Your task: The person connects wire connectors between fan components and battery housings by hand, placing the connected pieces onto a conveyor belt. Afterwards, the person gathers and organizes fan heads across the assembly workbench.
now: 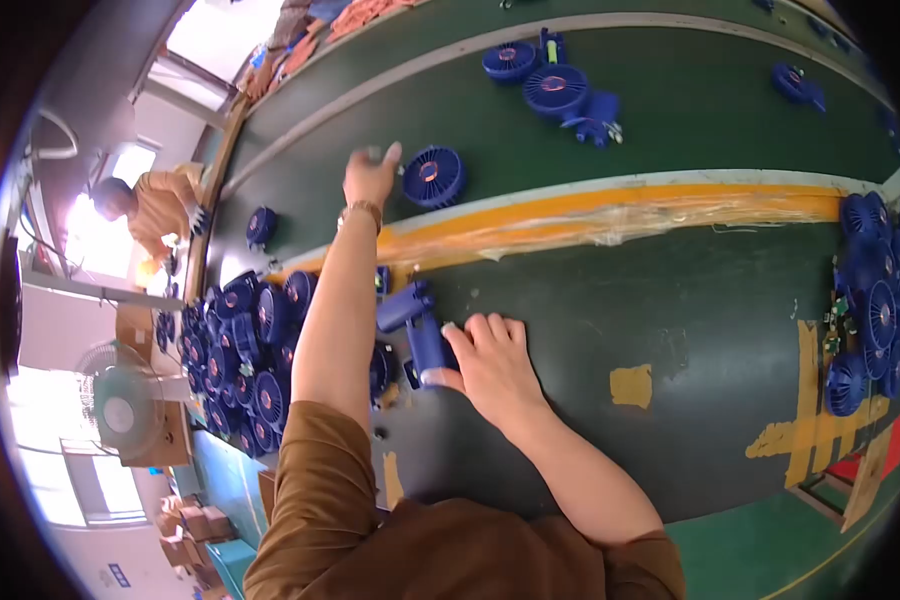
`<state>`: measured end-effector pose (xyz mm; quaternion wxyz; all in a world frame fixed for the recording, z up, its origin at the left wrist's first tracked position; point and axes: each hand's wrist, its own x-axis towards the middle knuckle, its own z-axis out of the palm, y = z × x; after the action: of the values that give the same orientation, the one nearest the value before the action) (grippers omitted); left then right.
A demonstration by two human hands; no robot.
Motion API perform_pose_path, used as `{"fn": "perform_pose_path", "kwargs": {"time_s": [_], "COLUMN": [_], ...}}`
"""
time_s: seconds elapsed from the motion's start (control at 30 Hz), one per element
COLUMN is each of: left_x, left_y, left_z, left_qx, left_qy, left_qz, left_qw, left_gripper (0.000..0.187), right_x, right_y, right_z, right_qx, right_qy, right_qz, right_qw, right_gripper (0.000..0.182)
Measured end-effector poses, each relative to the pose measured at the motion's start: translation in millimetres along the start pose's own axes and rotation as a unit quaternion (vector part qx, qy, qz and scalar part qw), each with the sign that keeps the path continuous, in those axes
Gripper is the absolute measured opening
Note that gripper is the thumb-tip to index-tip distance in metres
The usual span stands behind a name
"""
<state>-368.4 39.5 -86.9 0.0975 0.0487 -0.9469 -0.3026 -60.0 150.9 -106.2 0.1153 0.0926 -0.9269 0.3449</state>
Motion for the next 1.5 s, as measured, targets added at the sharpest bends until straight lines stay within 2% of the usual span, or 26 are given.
{"fn": "perform_pose_path", "kwargs": {"time_s": [0.03,0.1,0.13,0.23,0.27,0.33,0.37,0.4,0.47,0.53,0.57,0.63,0.67,0.77,0.83,0.9,0.93,1.03,1.07,1.17,1.23,1.27,1.3,1.37,1.43,1.5], "left_x": [12,6,2,12,11,1,-3,-13,-43,-69,-86,-118,-134,-185,-226,-262,-281,-325,-331,-330,-327,-327,-324,-322,-320,-317], "left_y": [-14,10,20,15,10,9,10,16,29,36,35,29,22,-3,-19,-47,-54,-67,-71,-72,-66,-62,-59,-53,-43,-37], "left_z": [8,2,5,18,21,14,8,-5,-49,-90,-110,-153,-173,-213,-224,-228,-225,-217,-216,-214,-210,-208,-202,-193,-184,-175], "left_qx": [0.01,0.051,0.083,0.081,0.076,-0.212,-0.353,-0.396,-0.475,-0.417,-0.385,-0.389,-0.39,-0.422,-0.468,-0.462,-0.47,-0.515,-0.529,-0.578,-0.591,-0.585,-0.59,-0.581,-0.573,-0.573], "left_qy": [0.0,-0.071,-0.07,-0.085,-0.064,-0.045,-0.032,-0.033,-0.029,0.014,0.036,0.081,0.106,0.155,0.151,0.102,0.1,0.009,-0.023,-0.13,-0.157,-0.161,-0.161,-0.183,-0.191,-0.201], "left_qz": [-0.049,-0.122,-0.121,-0.063,-0.018,-0.032,-0.037,0.005,0.088,0.169,0.203,0.26,0.27,0.276,0.222,0.209,0.177,0.064,0.037,-0.044,-0.013,0.002,0.047,0.066,0.067,0.084], "left_qw": [0.999,0.989,0.987,0.991,0.995,0.976,0.934,0.918,0.875,0.893,0.9,0.88,0.874,0.85,0.842,0.856,0.859,0.855,0.847,0.804,0.791,0.795,0.79,0.79,0.794,0.79], "left_gripper": [0.068,0.079,0.073,0.067,0.046,0.033,0.026,0.023,0.017,0.015,0.014,0.015,0.016,0.018,0.019,0.029,0.028,0.029,0.028,0.021,0.02,0.02,0.019,0.019,0.019,0.019], "right_x": [1,2,1,1,3,5,5,4,2,2,0,-3,-7,-20,-26,-23,-22,-23,-30,-65,-95,-107,-123,-135,-152,-163], "right_y": [0,0,3,6,10,19,22,24,27,25,23,17,15,-3,-10,-21,-23,-27,-29,-21,-22,-18,-20,-13,-10,-10], "right_z": [0,0,0,-10,-10,-16,-19,-18,-10,-7,-9,-18,-20,-23,-17,-18,-18,-19,-27,-45,-63,-72,-79,-90,-93,-96], "right_qx": [-0.002,0.007,0.01,0.157,0.202,0.23,0.241,0.222,0.206,0.218,0.219,0.221,0.161,0.069,0.009,-0.074,-0.054,0.077,0.11,0.19,0.259,0.147,0.082,-0.132,-0.126,-0.069], "right_qy": [-0.013,0.014,0.022,-0.041,-0.057,-0.105,-0.127,-0.131,-0.122,-0.087,-0.102,-0.132,-0.11,-0.094,-0.036,0.031,0.051,0.139,0.129,0.171,0.228,0.254,0.264,0.248,0.201,0.17], "right_qz": [-0.001,-0.014,-0.017,0.038,0.053,0.026,0.011,-0.007,-0.028,-0.053,-0.046,-0.026,-0.075,-0.036,-0.059,-0.075,-0.073,-0.073,-0.068,0.02,0.094,0.082,0.137,0.01,0.018,0.065], "right_qw": [1.0,1.0,1.0,0.986,0.976,0.967,0.962,0.966,0.97,0.971,0.969,0.966,0.978,0.993,0.998,0.994,0.995,0.985,0.983,0.966,0.934,0.953,0.951,0.96,0.971,0.981], "right_gripper": [0.062,0.064,0.065,0.067,0.068,0.064,0.062,0.047,0.036,0.021,0.021,0.019,0.015,0.015,0.018,0.02,0.02,0.021,0.021,0.021,0.022,0.02,0.018,0.019,0.025,0.024]}}
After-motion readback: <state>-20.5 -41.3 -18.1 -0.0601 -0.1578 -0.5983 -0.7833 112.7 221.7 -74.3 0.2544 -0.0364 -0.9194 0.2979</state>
